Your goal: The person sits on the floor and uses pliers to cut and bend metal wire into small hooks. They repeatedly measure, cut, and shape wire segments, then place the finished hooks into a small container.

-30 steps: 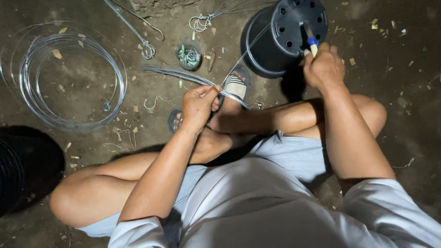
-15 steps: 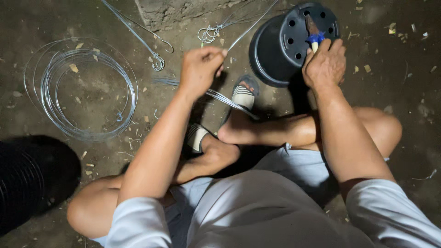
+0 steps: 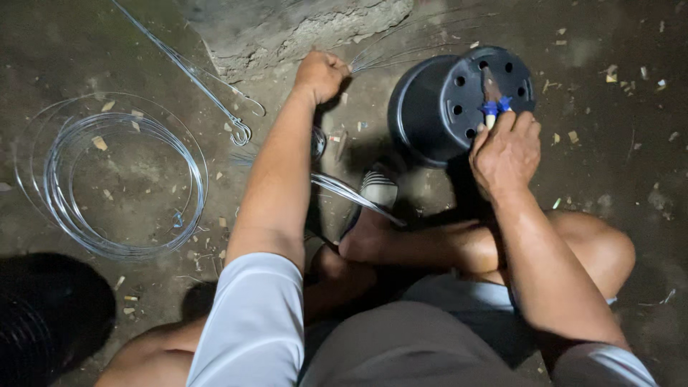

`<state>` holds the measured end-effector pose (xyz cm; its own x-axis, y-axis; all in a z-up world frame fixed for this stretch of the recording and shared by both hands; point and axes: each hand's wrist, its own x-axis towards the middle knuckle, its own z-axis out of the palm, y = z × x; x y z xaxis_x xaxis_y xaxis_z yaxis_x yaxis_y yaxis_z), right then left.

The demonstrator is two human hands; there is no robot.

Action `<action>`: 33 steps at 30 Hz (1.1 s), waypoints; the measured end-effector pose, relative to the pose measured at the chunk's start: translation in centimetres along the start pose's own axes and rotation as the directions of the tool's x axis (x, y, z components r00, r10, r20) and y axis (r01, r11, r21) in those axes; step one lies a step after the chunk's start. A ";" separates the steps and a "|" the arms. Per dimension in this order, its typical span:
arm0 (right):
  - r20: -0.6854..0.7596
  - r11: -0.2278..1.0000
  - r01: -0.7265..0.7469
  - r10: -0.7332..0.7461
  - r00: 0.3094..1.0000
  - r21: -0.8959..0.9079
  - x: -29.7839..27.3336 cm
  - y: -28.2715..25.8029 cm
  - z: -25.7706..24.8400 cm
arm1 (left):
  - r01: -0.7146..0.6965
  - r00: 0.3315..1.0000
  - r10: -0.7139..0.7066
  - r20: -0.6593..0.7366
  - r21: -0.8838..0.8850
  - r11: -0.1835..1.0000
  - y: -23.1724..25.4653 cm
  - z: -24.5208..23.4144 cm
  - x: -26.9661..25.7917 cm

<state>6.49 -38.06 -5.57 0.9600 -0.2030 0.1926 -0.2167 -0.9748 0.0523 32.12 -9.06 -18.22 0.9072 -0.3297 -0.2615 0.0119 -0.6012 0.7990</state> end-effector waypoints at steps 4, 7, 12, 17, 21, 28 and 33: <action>0.030 1.000 -0.013 0.013 0.999 -0.006 0.3 -0.3 0.1 | 0.131 0.991 -0.130 -0.009 0.038 0.991 -3.1 0.1 0.9; 0.029 1.000 0.012 -0.011 1.000 -0.025 0.4 0.1 0.4 | 0.126 0.992 -0.125 -0.024 0.072 0.989 -4.1 -0.2 1.0; 0.080 1.000 0.005 -0.004 0.997 -0.018 -0.3 1.2 1.3 | 0.086 0.980 -0.034 -0.197 0.264 0.961 -4.6 -2.9 -1.0; 0.080 0.999 0.036 -0.039 0.996 0.038 -0.9 2.6 1.6 | 0.140 0.940 -0.036 -0.339 0.287 0.948 -5.3 -7.6 -6.3; 0.107 0.996 0.032 -0.041 0.993 0.083 -1.0 3.6 1.2 | 0.154 0.887 -0.124 -0.445 0.032 0.988 -7.2 -10.5 -13.0; 0.099 0.971 -0.028 0.004 0.995 0.239 -1.0 5.8 2.2 | -0.027 0.836 -0.119 -0.536 -0.258 0.966 -17.0 -11.4 -23.3; -0.140 0.892 0.187 -0.141 0.980 0.411 -0.5 8.0 4.4 | 0.288 0.714 -0.421 -0.560 -0.313 0.905 -24.5 -12.9 -28.4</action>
<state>5.04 -46.15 -9.58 0.9468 -0.0482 0.3182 0.0593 -0.9456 -0.3200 11.49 24.44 -23.31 0.8779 0.4251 -0.2202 0.4040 -0.4112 0.8171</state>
